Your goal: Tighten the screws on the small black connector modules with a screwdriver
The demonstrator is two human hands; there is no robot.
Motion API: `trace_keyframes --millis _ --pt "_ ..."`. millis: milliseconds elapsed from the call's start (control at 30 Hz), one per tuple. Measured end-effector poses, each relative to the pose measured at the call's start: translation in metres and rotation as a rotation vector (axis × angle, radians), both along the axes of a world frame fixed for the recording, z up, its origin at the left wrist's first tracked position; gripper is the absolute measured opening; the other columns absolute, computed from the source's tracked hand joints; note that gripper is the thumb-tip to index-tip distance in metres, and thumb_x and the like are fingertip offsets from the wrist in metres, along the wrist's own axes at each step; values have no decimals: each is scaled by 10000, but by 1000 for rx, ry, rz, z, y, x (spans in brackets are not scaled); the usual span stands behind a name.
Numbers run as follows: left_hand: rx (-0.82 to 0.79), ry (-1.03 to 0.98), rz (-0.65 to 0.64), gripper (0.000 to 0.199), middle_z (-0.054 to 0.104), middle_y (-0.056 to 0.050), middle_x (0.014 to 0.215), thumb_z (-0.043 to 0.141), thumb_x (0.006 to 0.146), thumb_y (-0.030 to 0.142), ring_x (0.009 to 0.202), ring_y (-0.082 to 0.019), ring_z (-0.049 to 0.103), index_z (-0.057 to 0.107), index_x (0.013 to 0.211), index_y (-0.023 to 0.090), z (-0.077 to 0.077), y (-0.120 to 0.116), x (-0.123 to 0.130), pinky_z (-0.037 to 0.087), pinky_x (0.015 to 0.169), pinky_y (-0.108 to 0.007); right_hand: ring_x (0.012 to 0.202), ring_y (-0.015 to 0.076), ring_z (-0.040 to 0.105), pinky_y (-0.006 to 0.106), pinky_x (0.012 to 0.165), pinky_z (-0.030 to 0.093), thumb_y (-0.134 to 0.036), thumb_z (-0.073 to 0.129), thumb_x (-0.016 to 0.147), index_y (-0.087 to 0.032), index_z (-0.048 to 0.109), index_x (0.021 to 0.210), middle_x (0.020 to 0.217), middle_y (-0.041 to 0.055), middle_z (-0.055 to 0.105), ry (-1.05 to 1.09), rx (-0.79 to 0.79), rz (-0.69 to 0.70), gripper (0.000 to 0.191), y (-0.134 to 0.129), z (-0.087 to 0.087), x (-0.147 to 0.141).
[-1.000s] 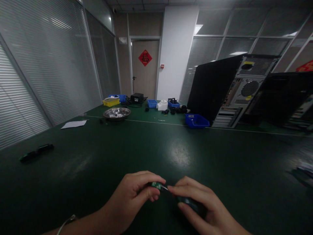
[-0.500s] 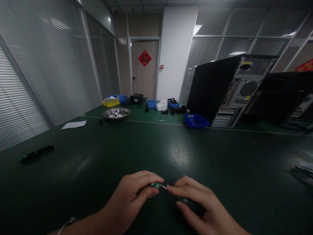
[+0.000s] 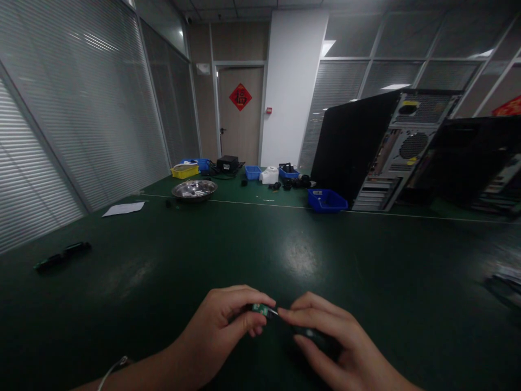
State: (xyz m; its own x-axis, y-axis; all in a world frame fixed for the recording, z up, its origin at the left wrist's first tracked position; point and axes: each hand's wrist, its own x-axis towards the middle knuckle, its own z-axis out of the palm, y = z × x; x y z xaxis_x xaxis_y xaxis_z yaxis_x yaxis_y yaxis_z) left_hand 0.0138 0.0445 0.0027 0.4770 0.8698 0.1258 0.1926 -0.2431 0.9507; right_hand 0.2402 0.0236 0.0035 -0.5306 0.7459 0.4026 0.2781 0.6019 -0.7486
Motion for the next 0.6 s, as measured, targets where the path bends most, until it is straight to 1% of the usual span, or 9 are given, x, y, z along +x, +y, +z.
trace_keyframes --millis 100,200,333,467,533,600 --pt "-108 -106 -24 201 665 -44 823 606 829 169 639 -121 591 732 986 170 -3 0 2 486 629 -237 883 177 649 281 760 532 -30 537 853 -271 638 1192 982 74 655 19 5 14 428 0 -1 0" --pt "-176 -148 -42 195 652 -35 776 617 824 186 642 -126 586 733 980 162 -4 -2 4 482 635 -247 879 180 649 289 757 532 -36 528 859 -276 642 1186 976 76 654 17 -11 30 421 -1 -1 0" --pt "-193 -148 -31 202 644 -41 816 606 833 191 662 -127 579 727 991 156 0 -2 4 477 656 -261 893 178 647 288 768 528 -36 530 862 -315 621 1200 992 58 650 37 -9 19 448 -2 -1 0" --pt "-151 -163 -33 200 592 -47 941 595 846 209 707 -124 565 715 1001 169 0 1 2 477 673 -268 931 180 638 286 794 517 -70 530 885 -330 598 1223 1027 46 647 41 -41 -23 432 -1 -2 3" --pt "-152 -136 -58 199 553 -44 978 582 861 222 725 -124 564 706 1008 175 -2 2 0 481 677 -272 929 180 636 290 803 512 -103 525 906 -319 606 1217 1016 44 651 36 -77 -62 387 0 -2 5" --pt "-200 -91 -97 206 553 -32 951 567 877 226 740 -127 567 677 1046 181 -3 1 -1 479 687 -273 932 184 633 291 803 507 -132 529 917 -311 615 1208 1007 42 658 37 -108 -101 352 1 -2 6"
